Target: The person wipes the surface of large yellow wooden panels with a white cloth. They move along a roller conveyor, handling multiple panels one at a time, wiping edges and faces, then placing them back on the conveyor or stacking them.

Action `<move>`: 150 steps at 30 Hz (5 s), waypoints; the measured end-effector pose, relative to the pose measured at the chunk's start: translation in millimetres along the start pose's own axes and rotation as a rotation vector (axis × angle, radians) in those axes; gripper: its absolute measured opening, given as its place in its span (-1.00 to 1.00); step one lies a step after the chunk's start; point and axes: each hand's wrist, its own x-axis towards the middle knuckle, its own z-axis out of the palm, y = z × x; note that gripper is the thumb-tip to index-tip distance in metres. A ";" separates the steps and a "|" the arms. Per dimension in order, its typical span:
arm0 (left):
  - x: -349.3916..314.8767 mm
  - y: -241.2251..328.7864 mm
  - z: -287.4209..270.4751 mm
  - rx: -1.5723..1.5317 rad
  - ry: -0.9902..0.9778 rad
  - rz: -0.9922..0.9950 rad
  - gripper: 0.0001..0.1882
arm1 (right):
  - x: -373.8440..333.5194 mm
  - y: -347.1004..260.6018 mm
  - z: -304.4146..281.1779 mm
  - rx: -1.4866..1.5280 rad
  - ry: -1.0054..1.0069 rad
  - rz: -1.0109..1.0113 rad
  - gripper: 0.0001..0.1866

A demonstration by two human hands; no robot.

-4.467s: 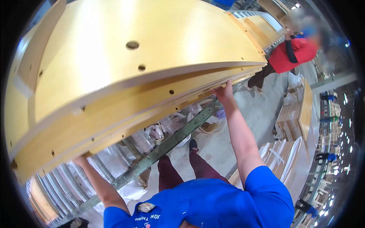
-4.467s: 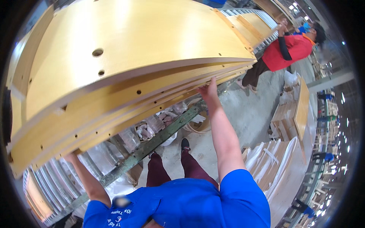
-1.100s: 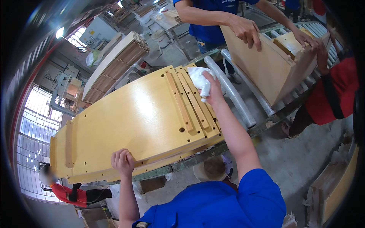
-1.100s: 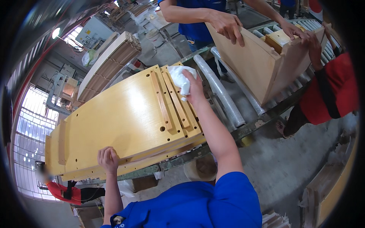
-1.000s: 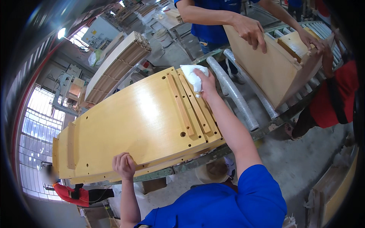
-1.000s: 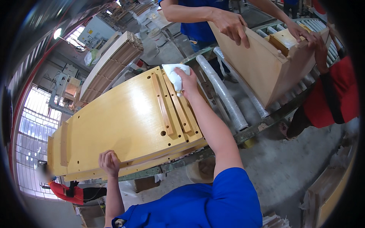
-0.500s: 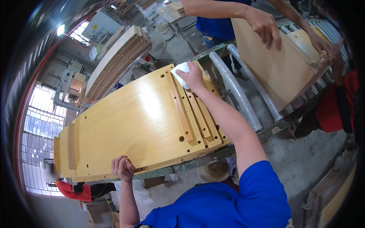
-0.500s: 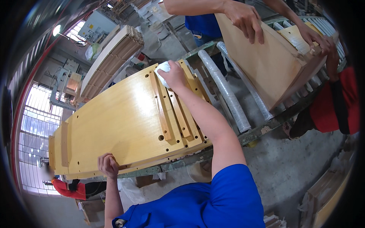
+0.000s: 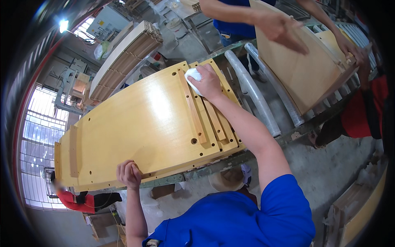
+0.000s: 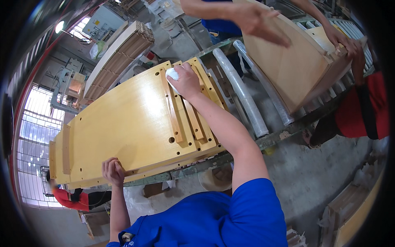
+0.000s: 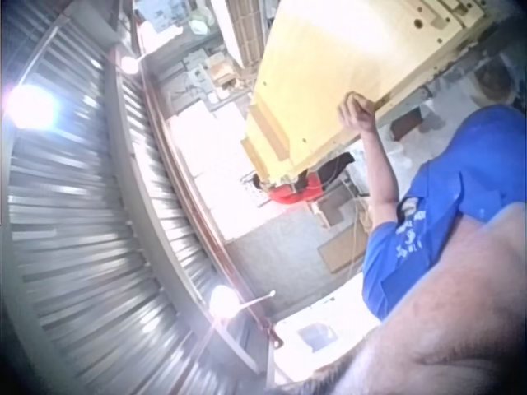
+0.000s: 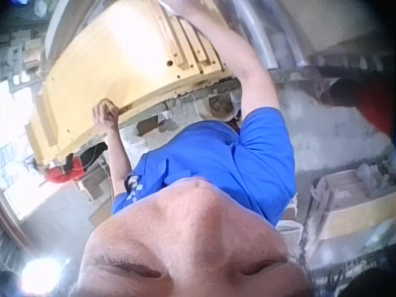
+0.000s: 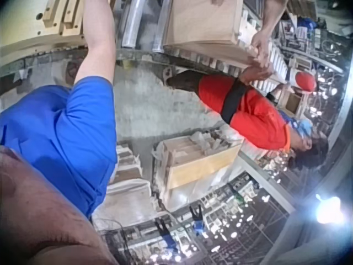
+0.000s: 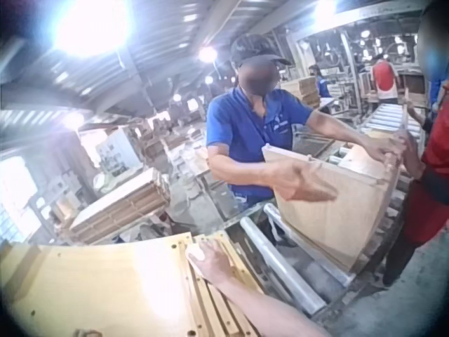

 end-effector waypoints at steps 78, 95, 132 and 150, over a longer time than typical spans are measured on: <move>-1.2 -6.8 0.2 -0.045 0.073 -0.028 -0.99 | 92.6 22.2 30.0 -0.084 -0.051 -0.074 -0.56; -0.4 -5.5 0.4 -0.039 0.113 -0.009 -0.94 | 22.6 -6.6 -25.0 -0.067 -0.180 -0.085 -0.56; -10.3 -4.7 -0.1 -0.033 0.182 -0.004 -0.93 | -123.1 -79.2 -127.7 -0.045 -0.288 -0.093 -0.62; -60.4 -20.8 -22.2 -0.518 0.294 0.033 -0.90 | -175.7 -103.2 -135.8 0.396 -0.105 0.342 -0.62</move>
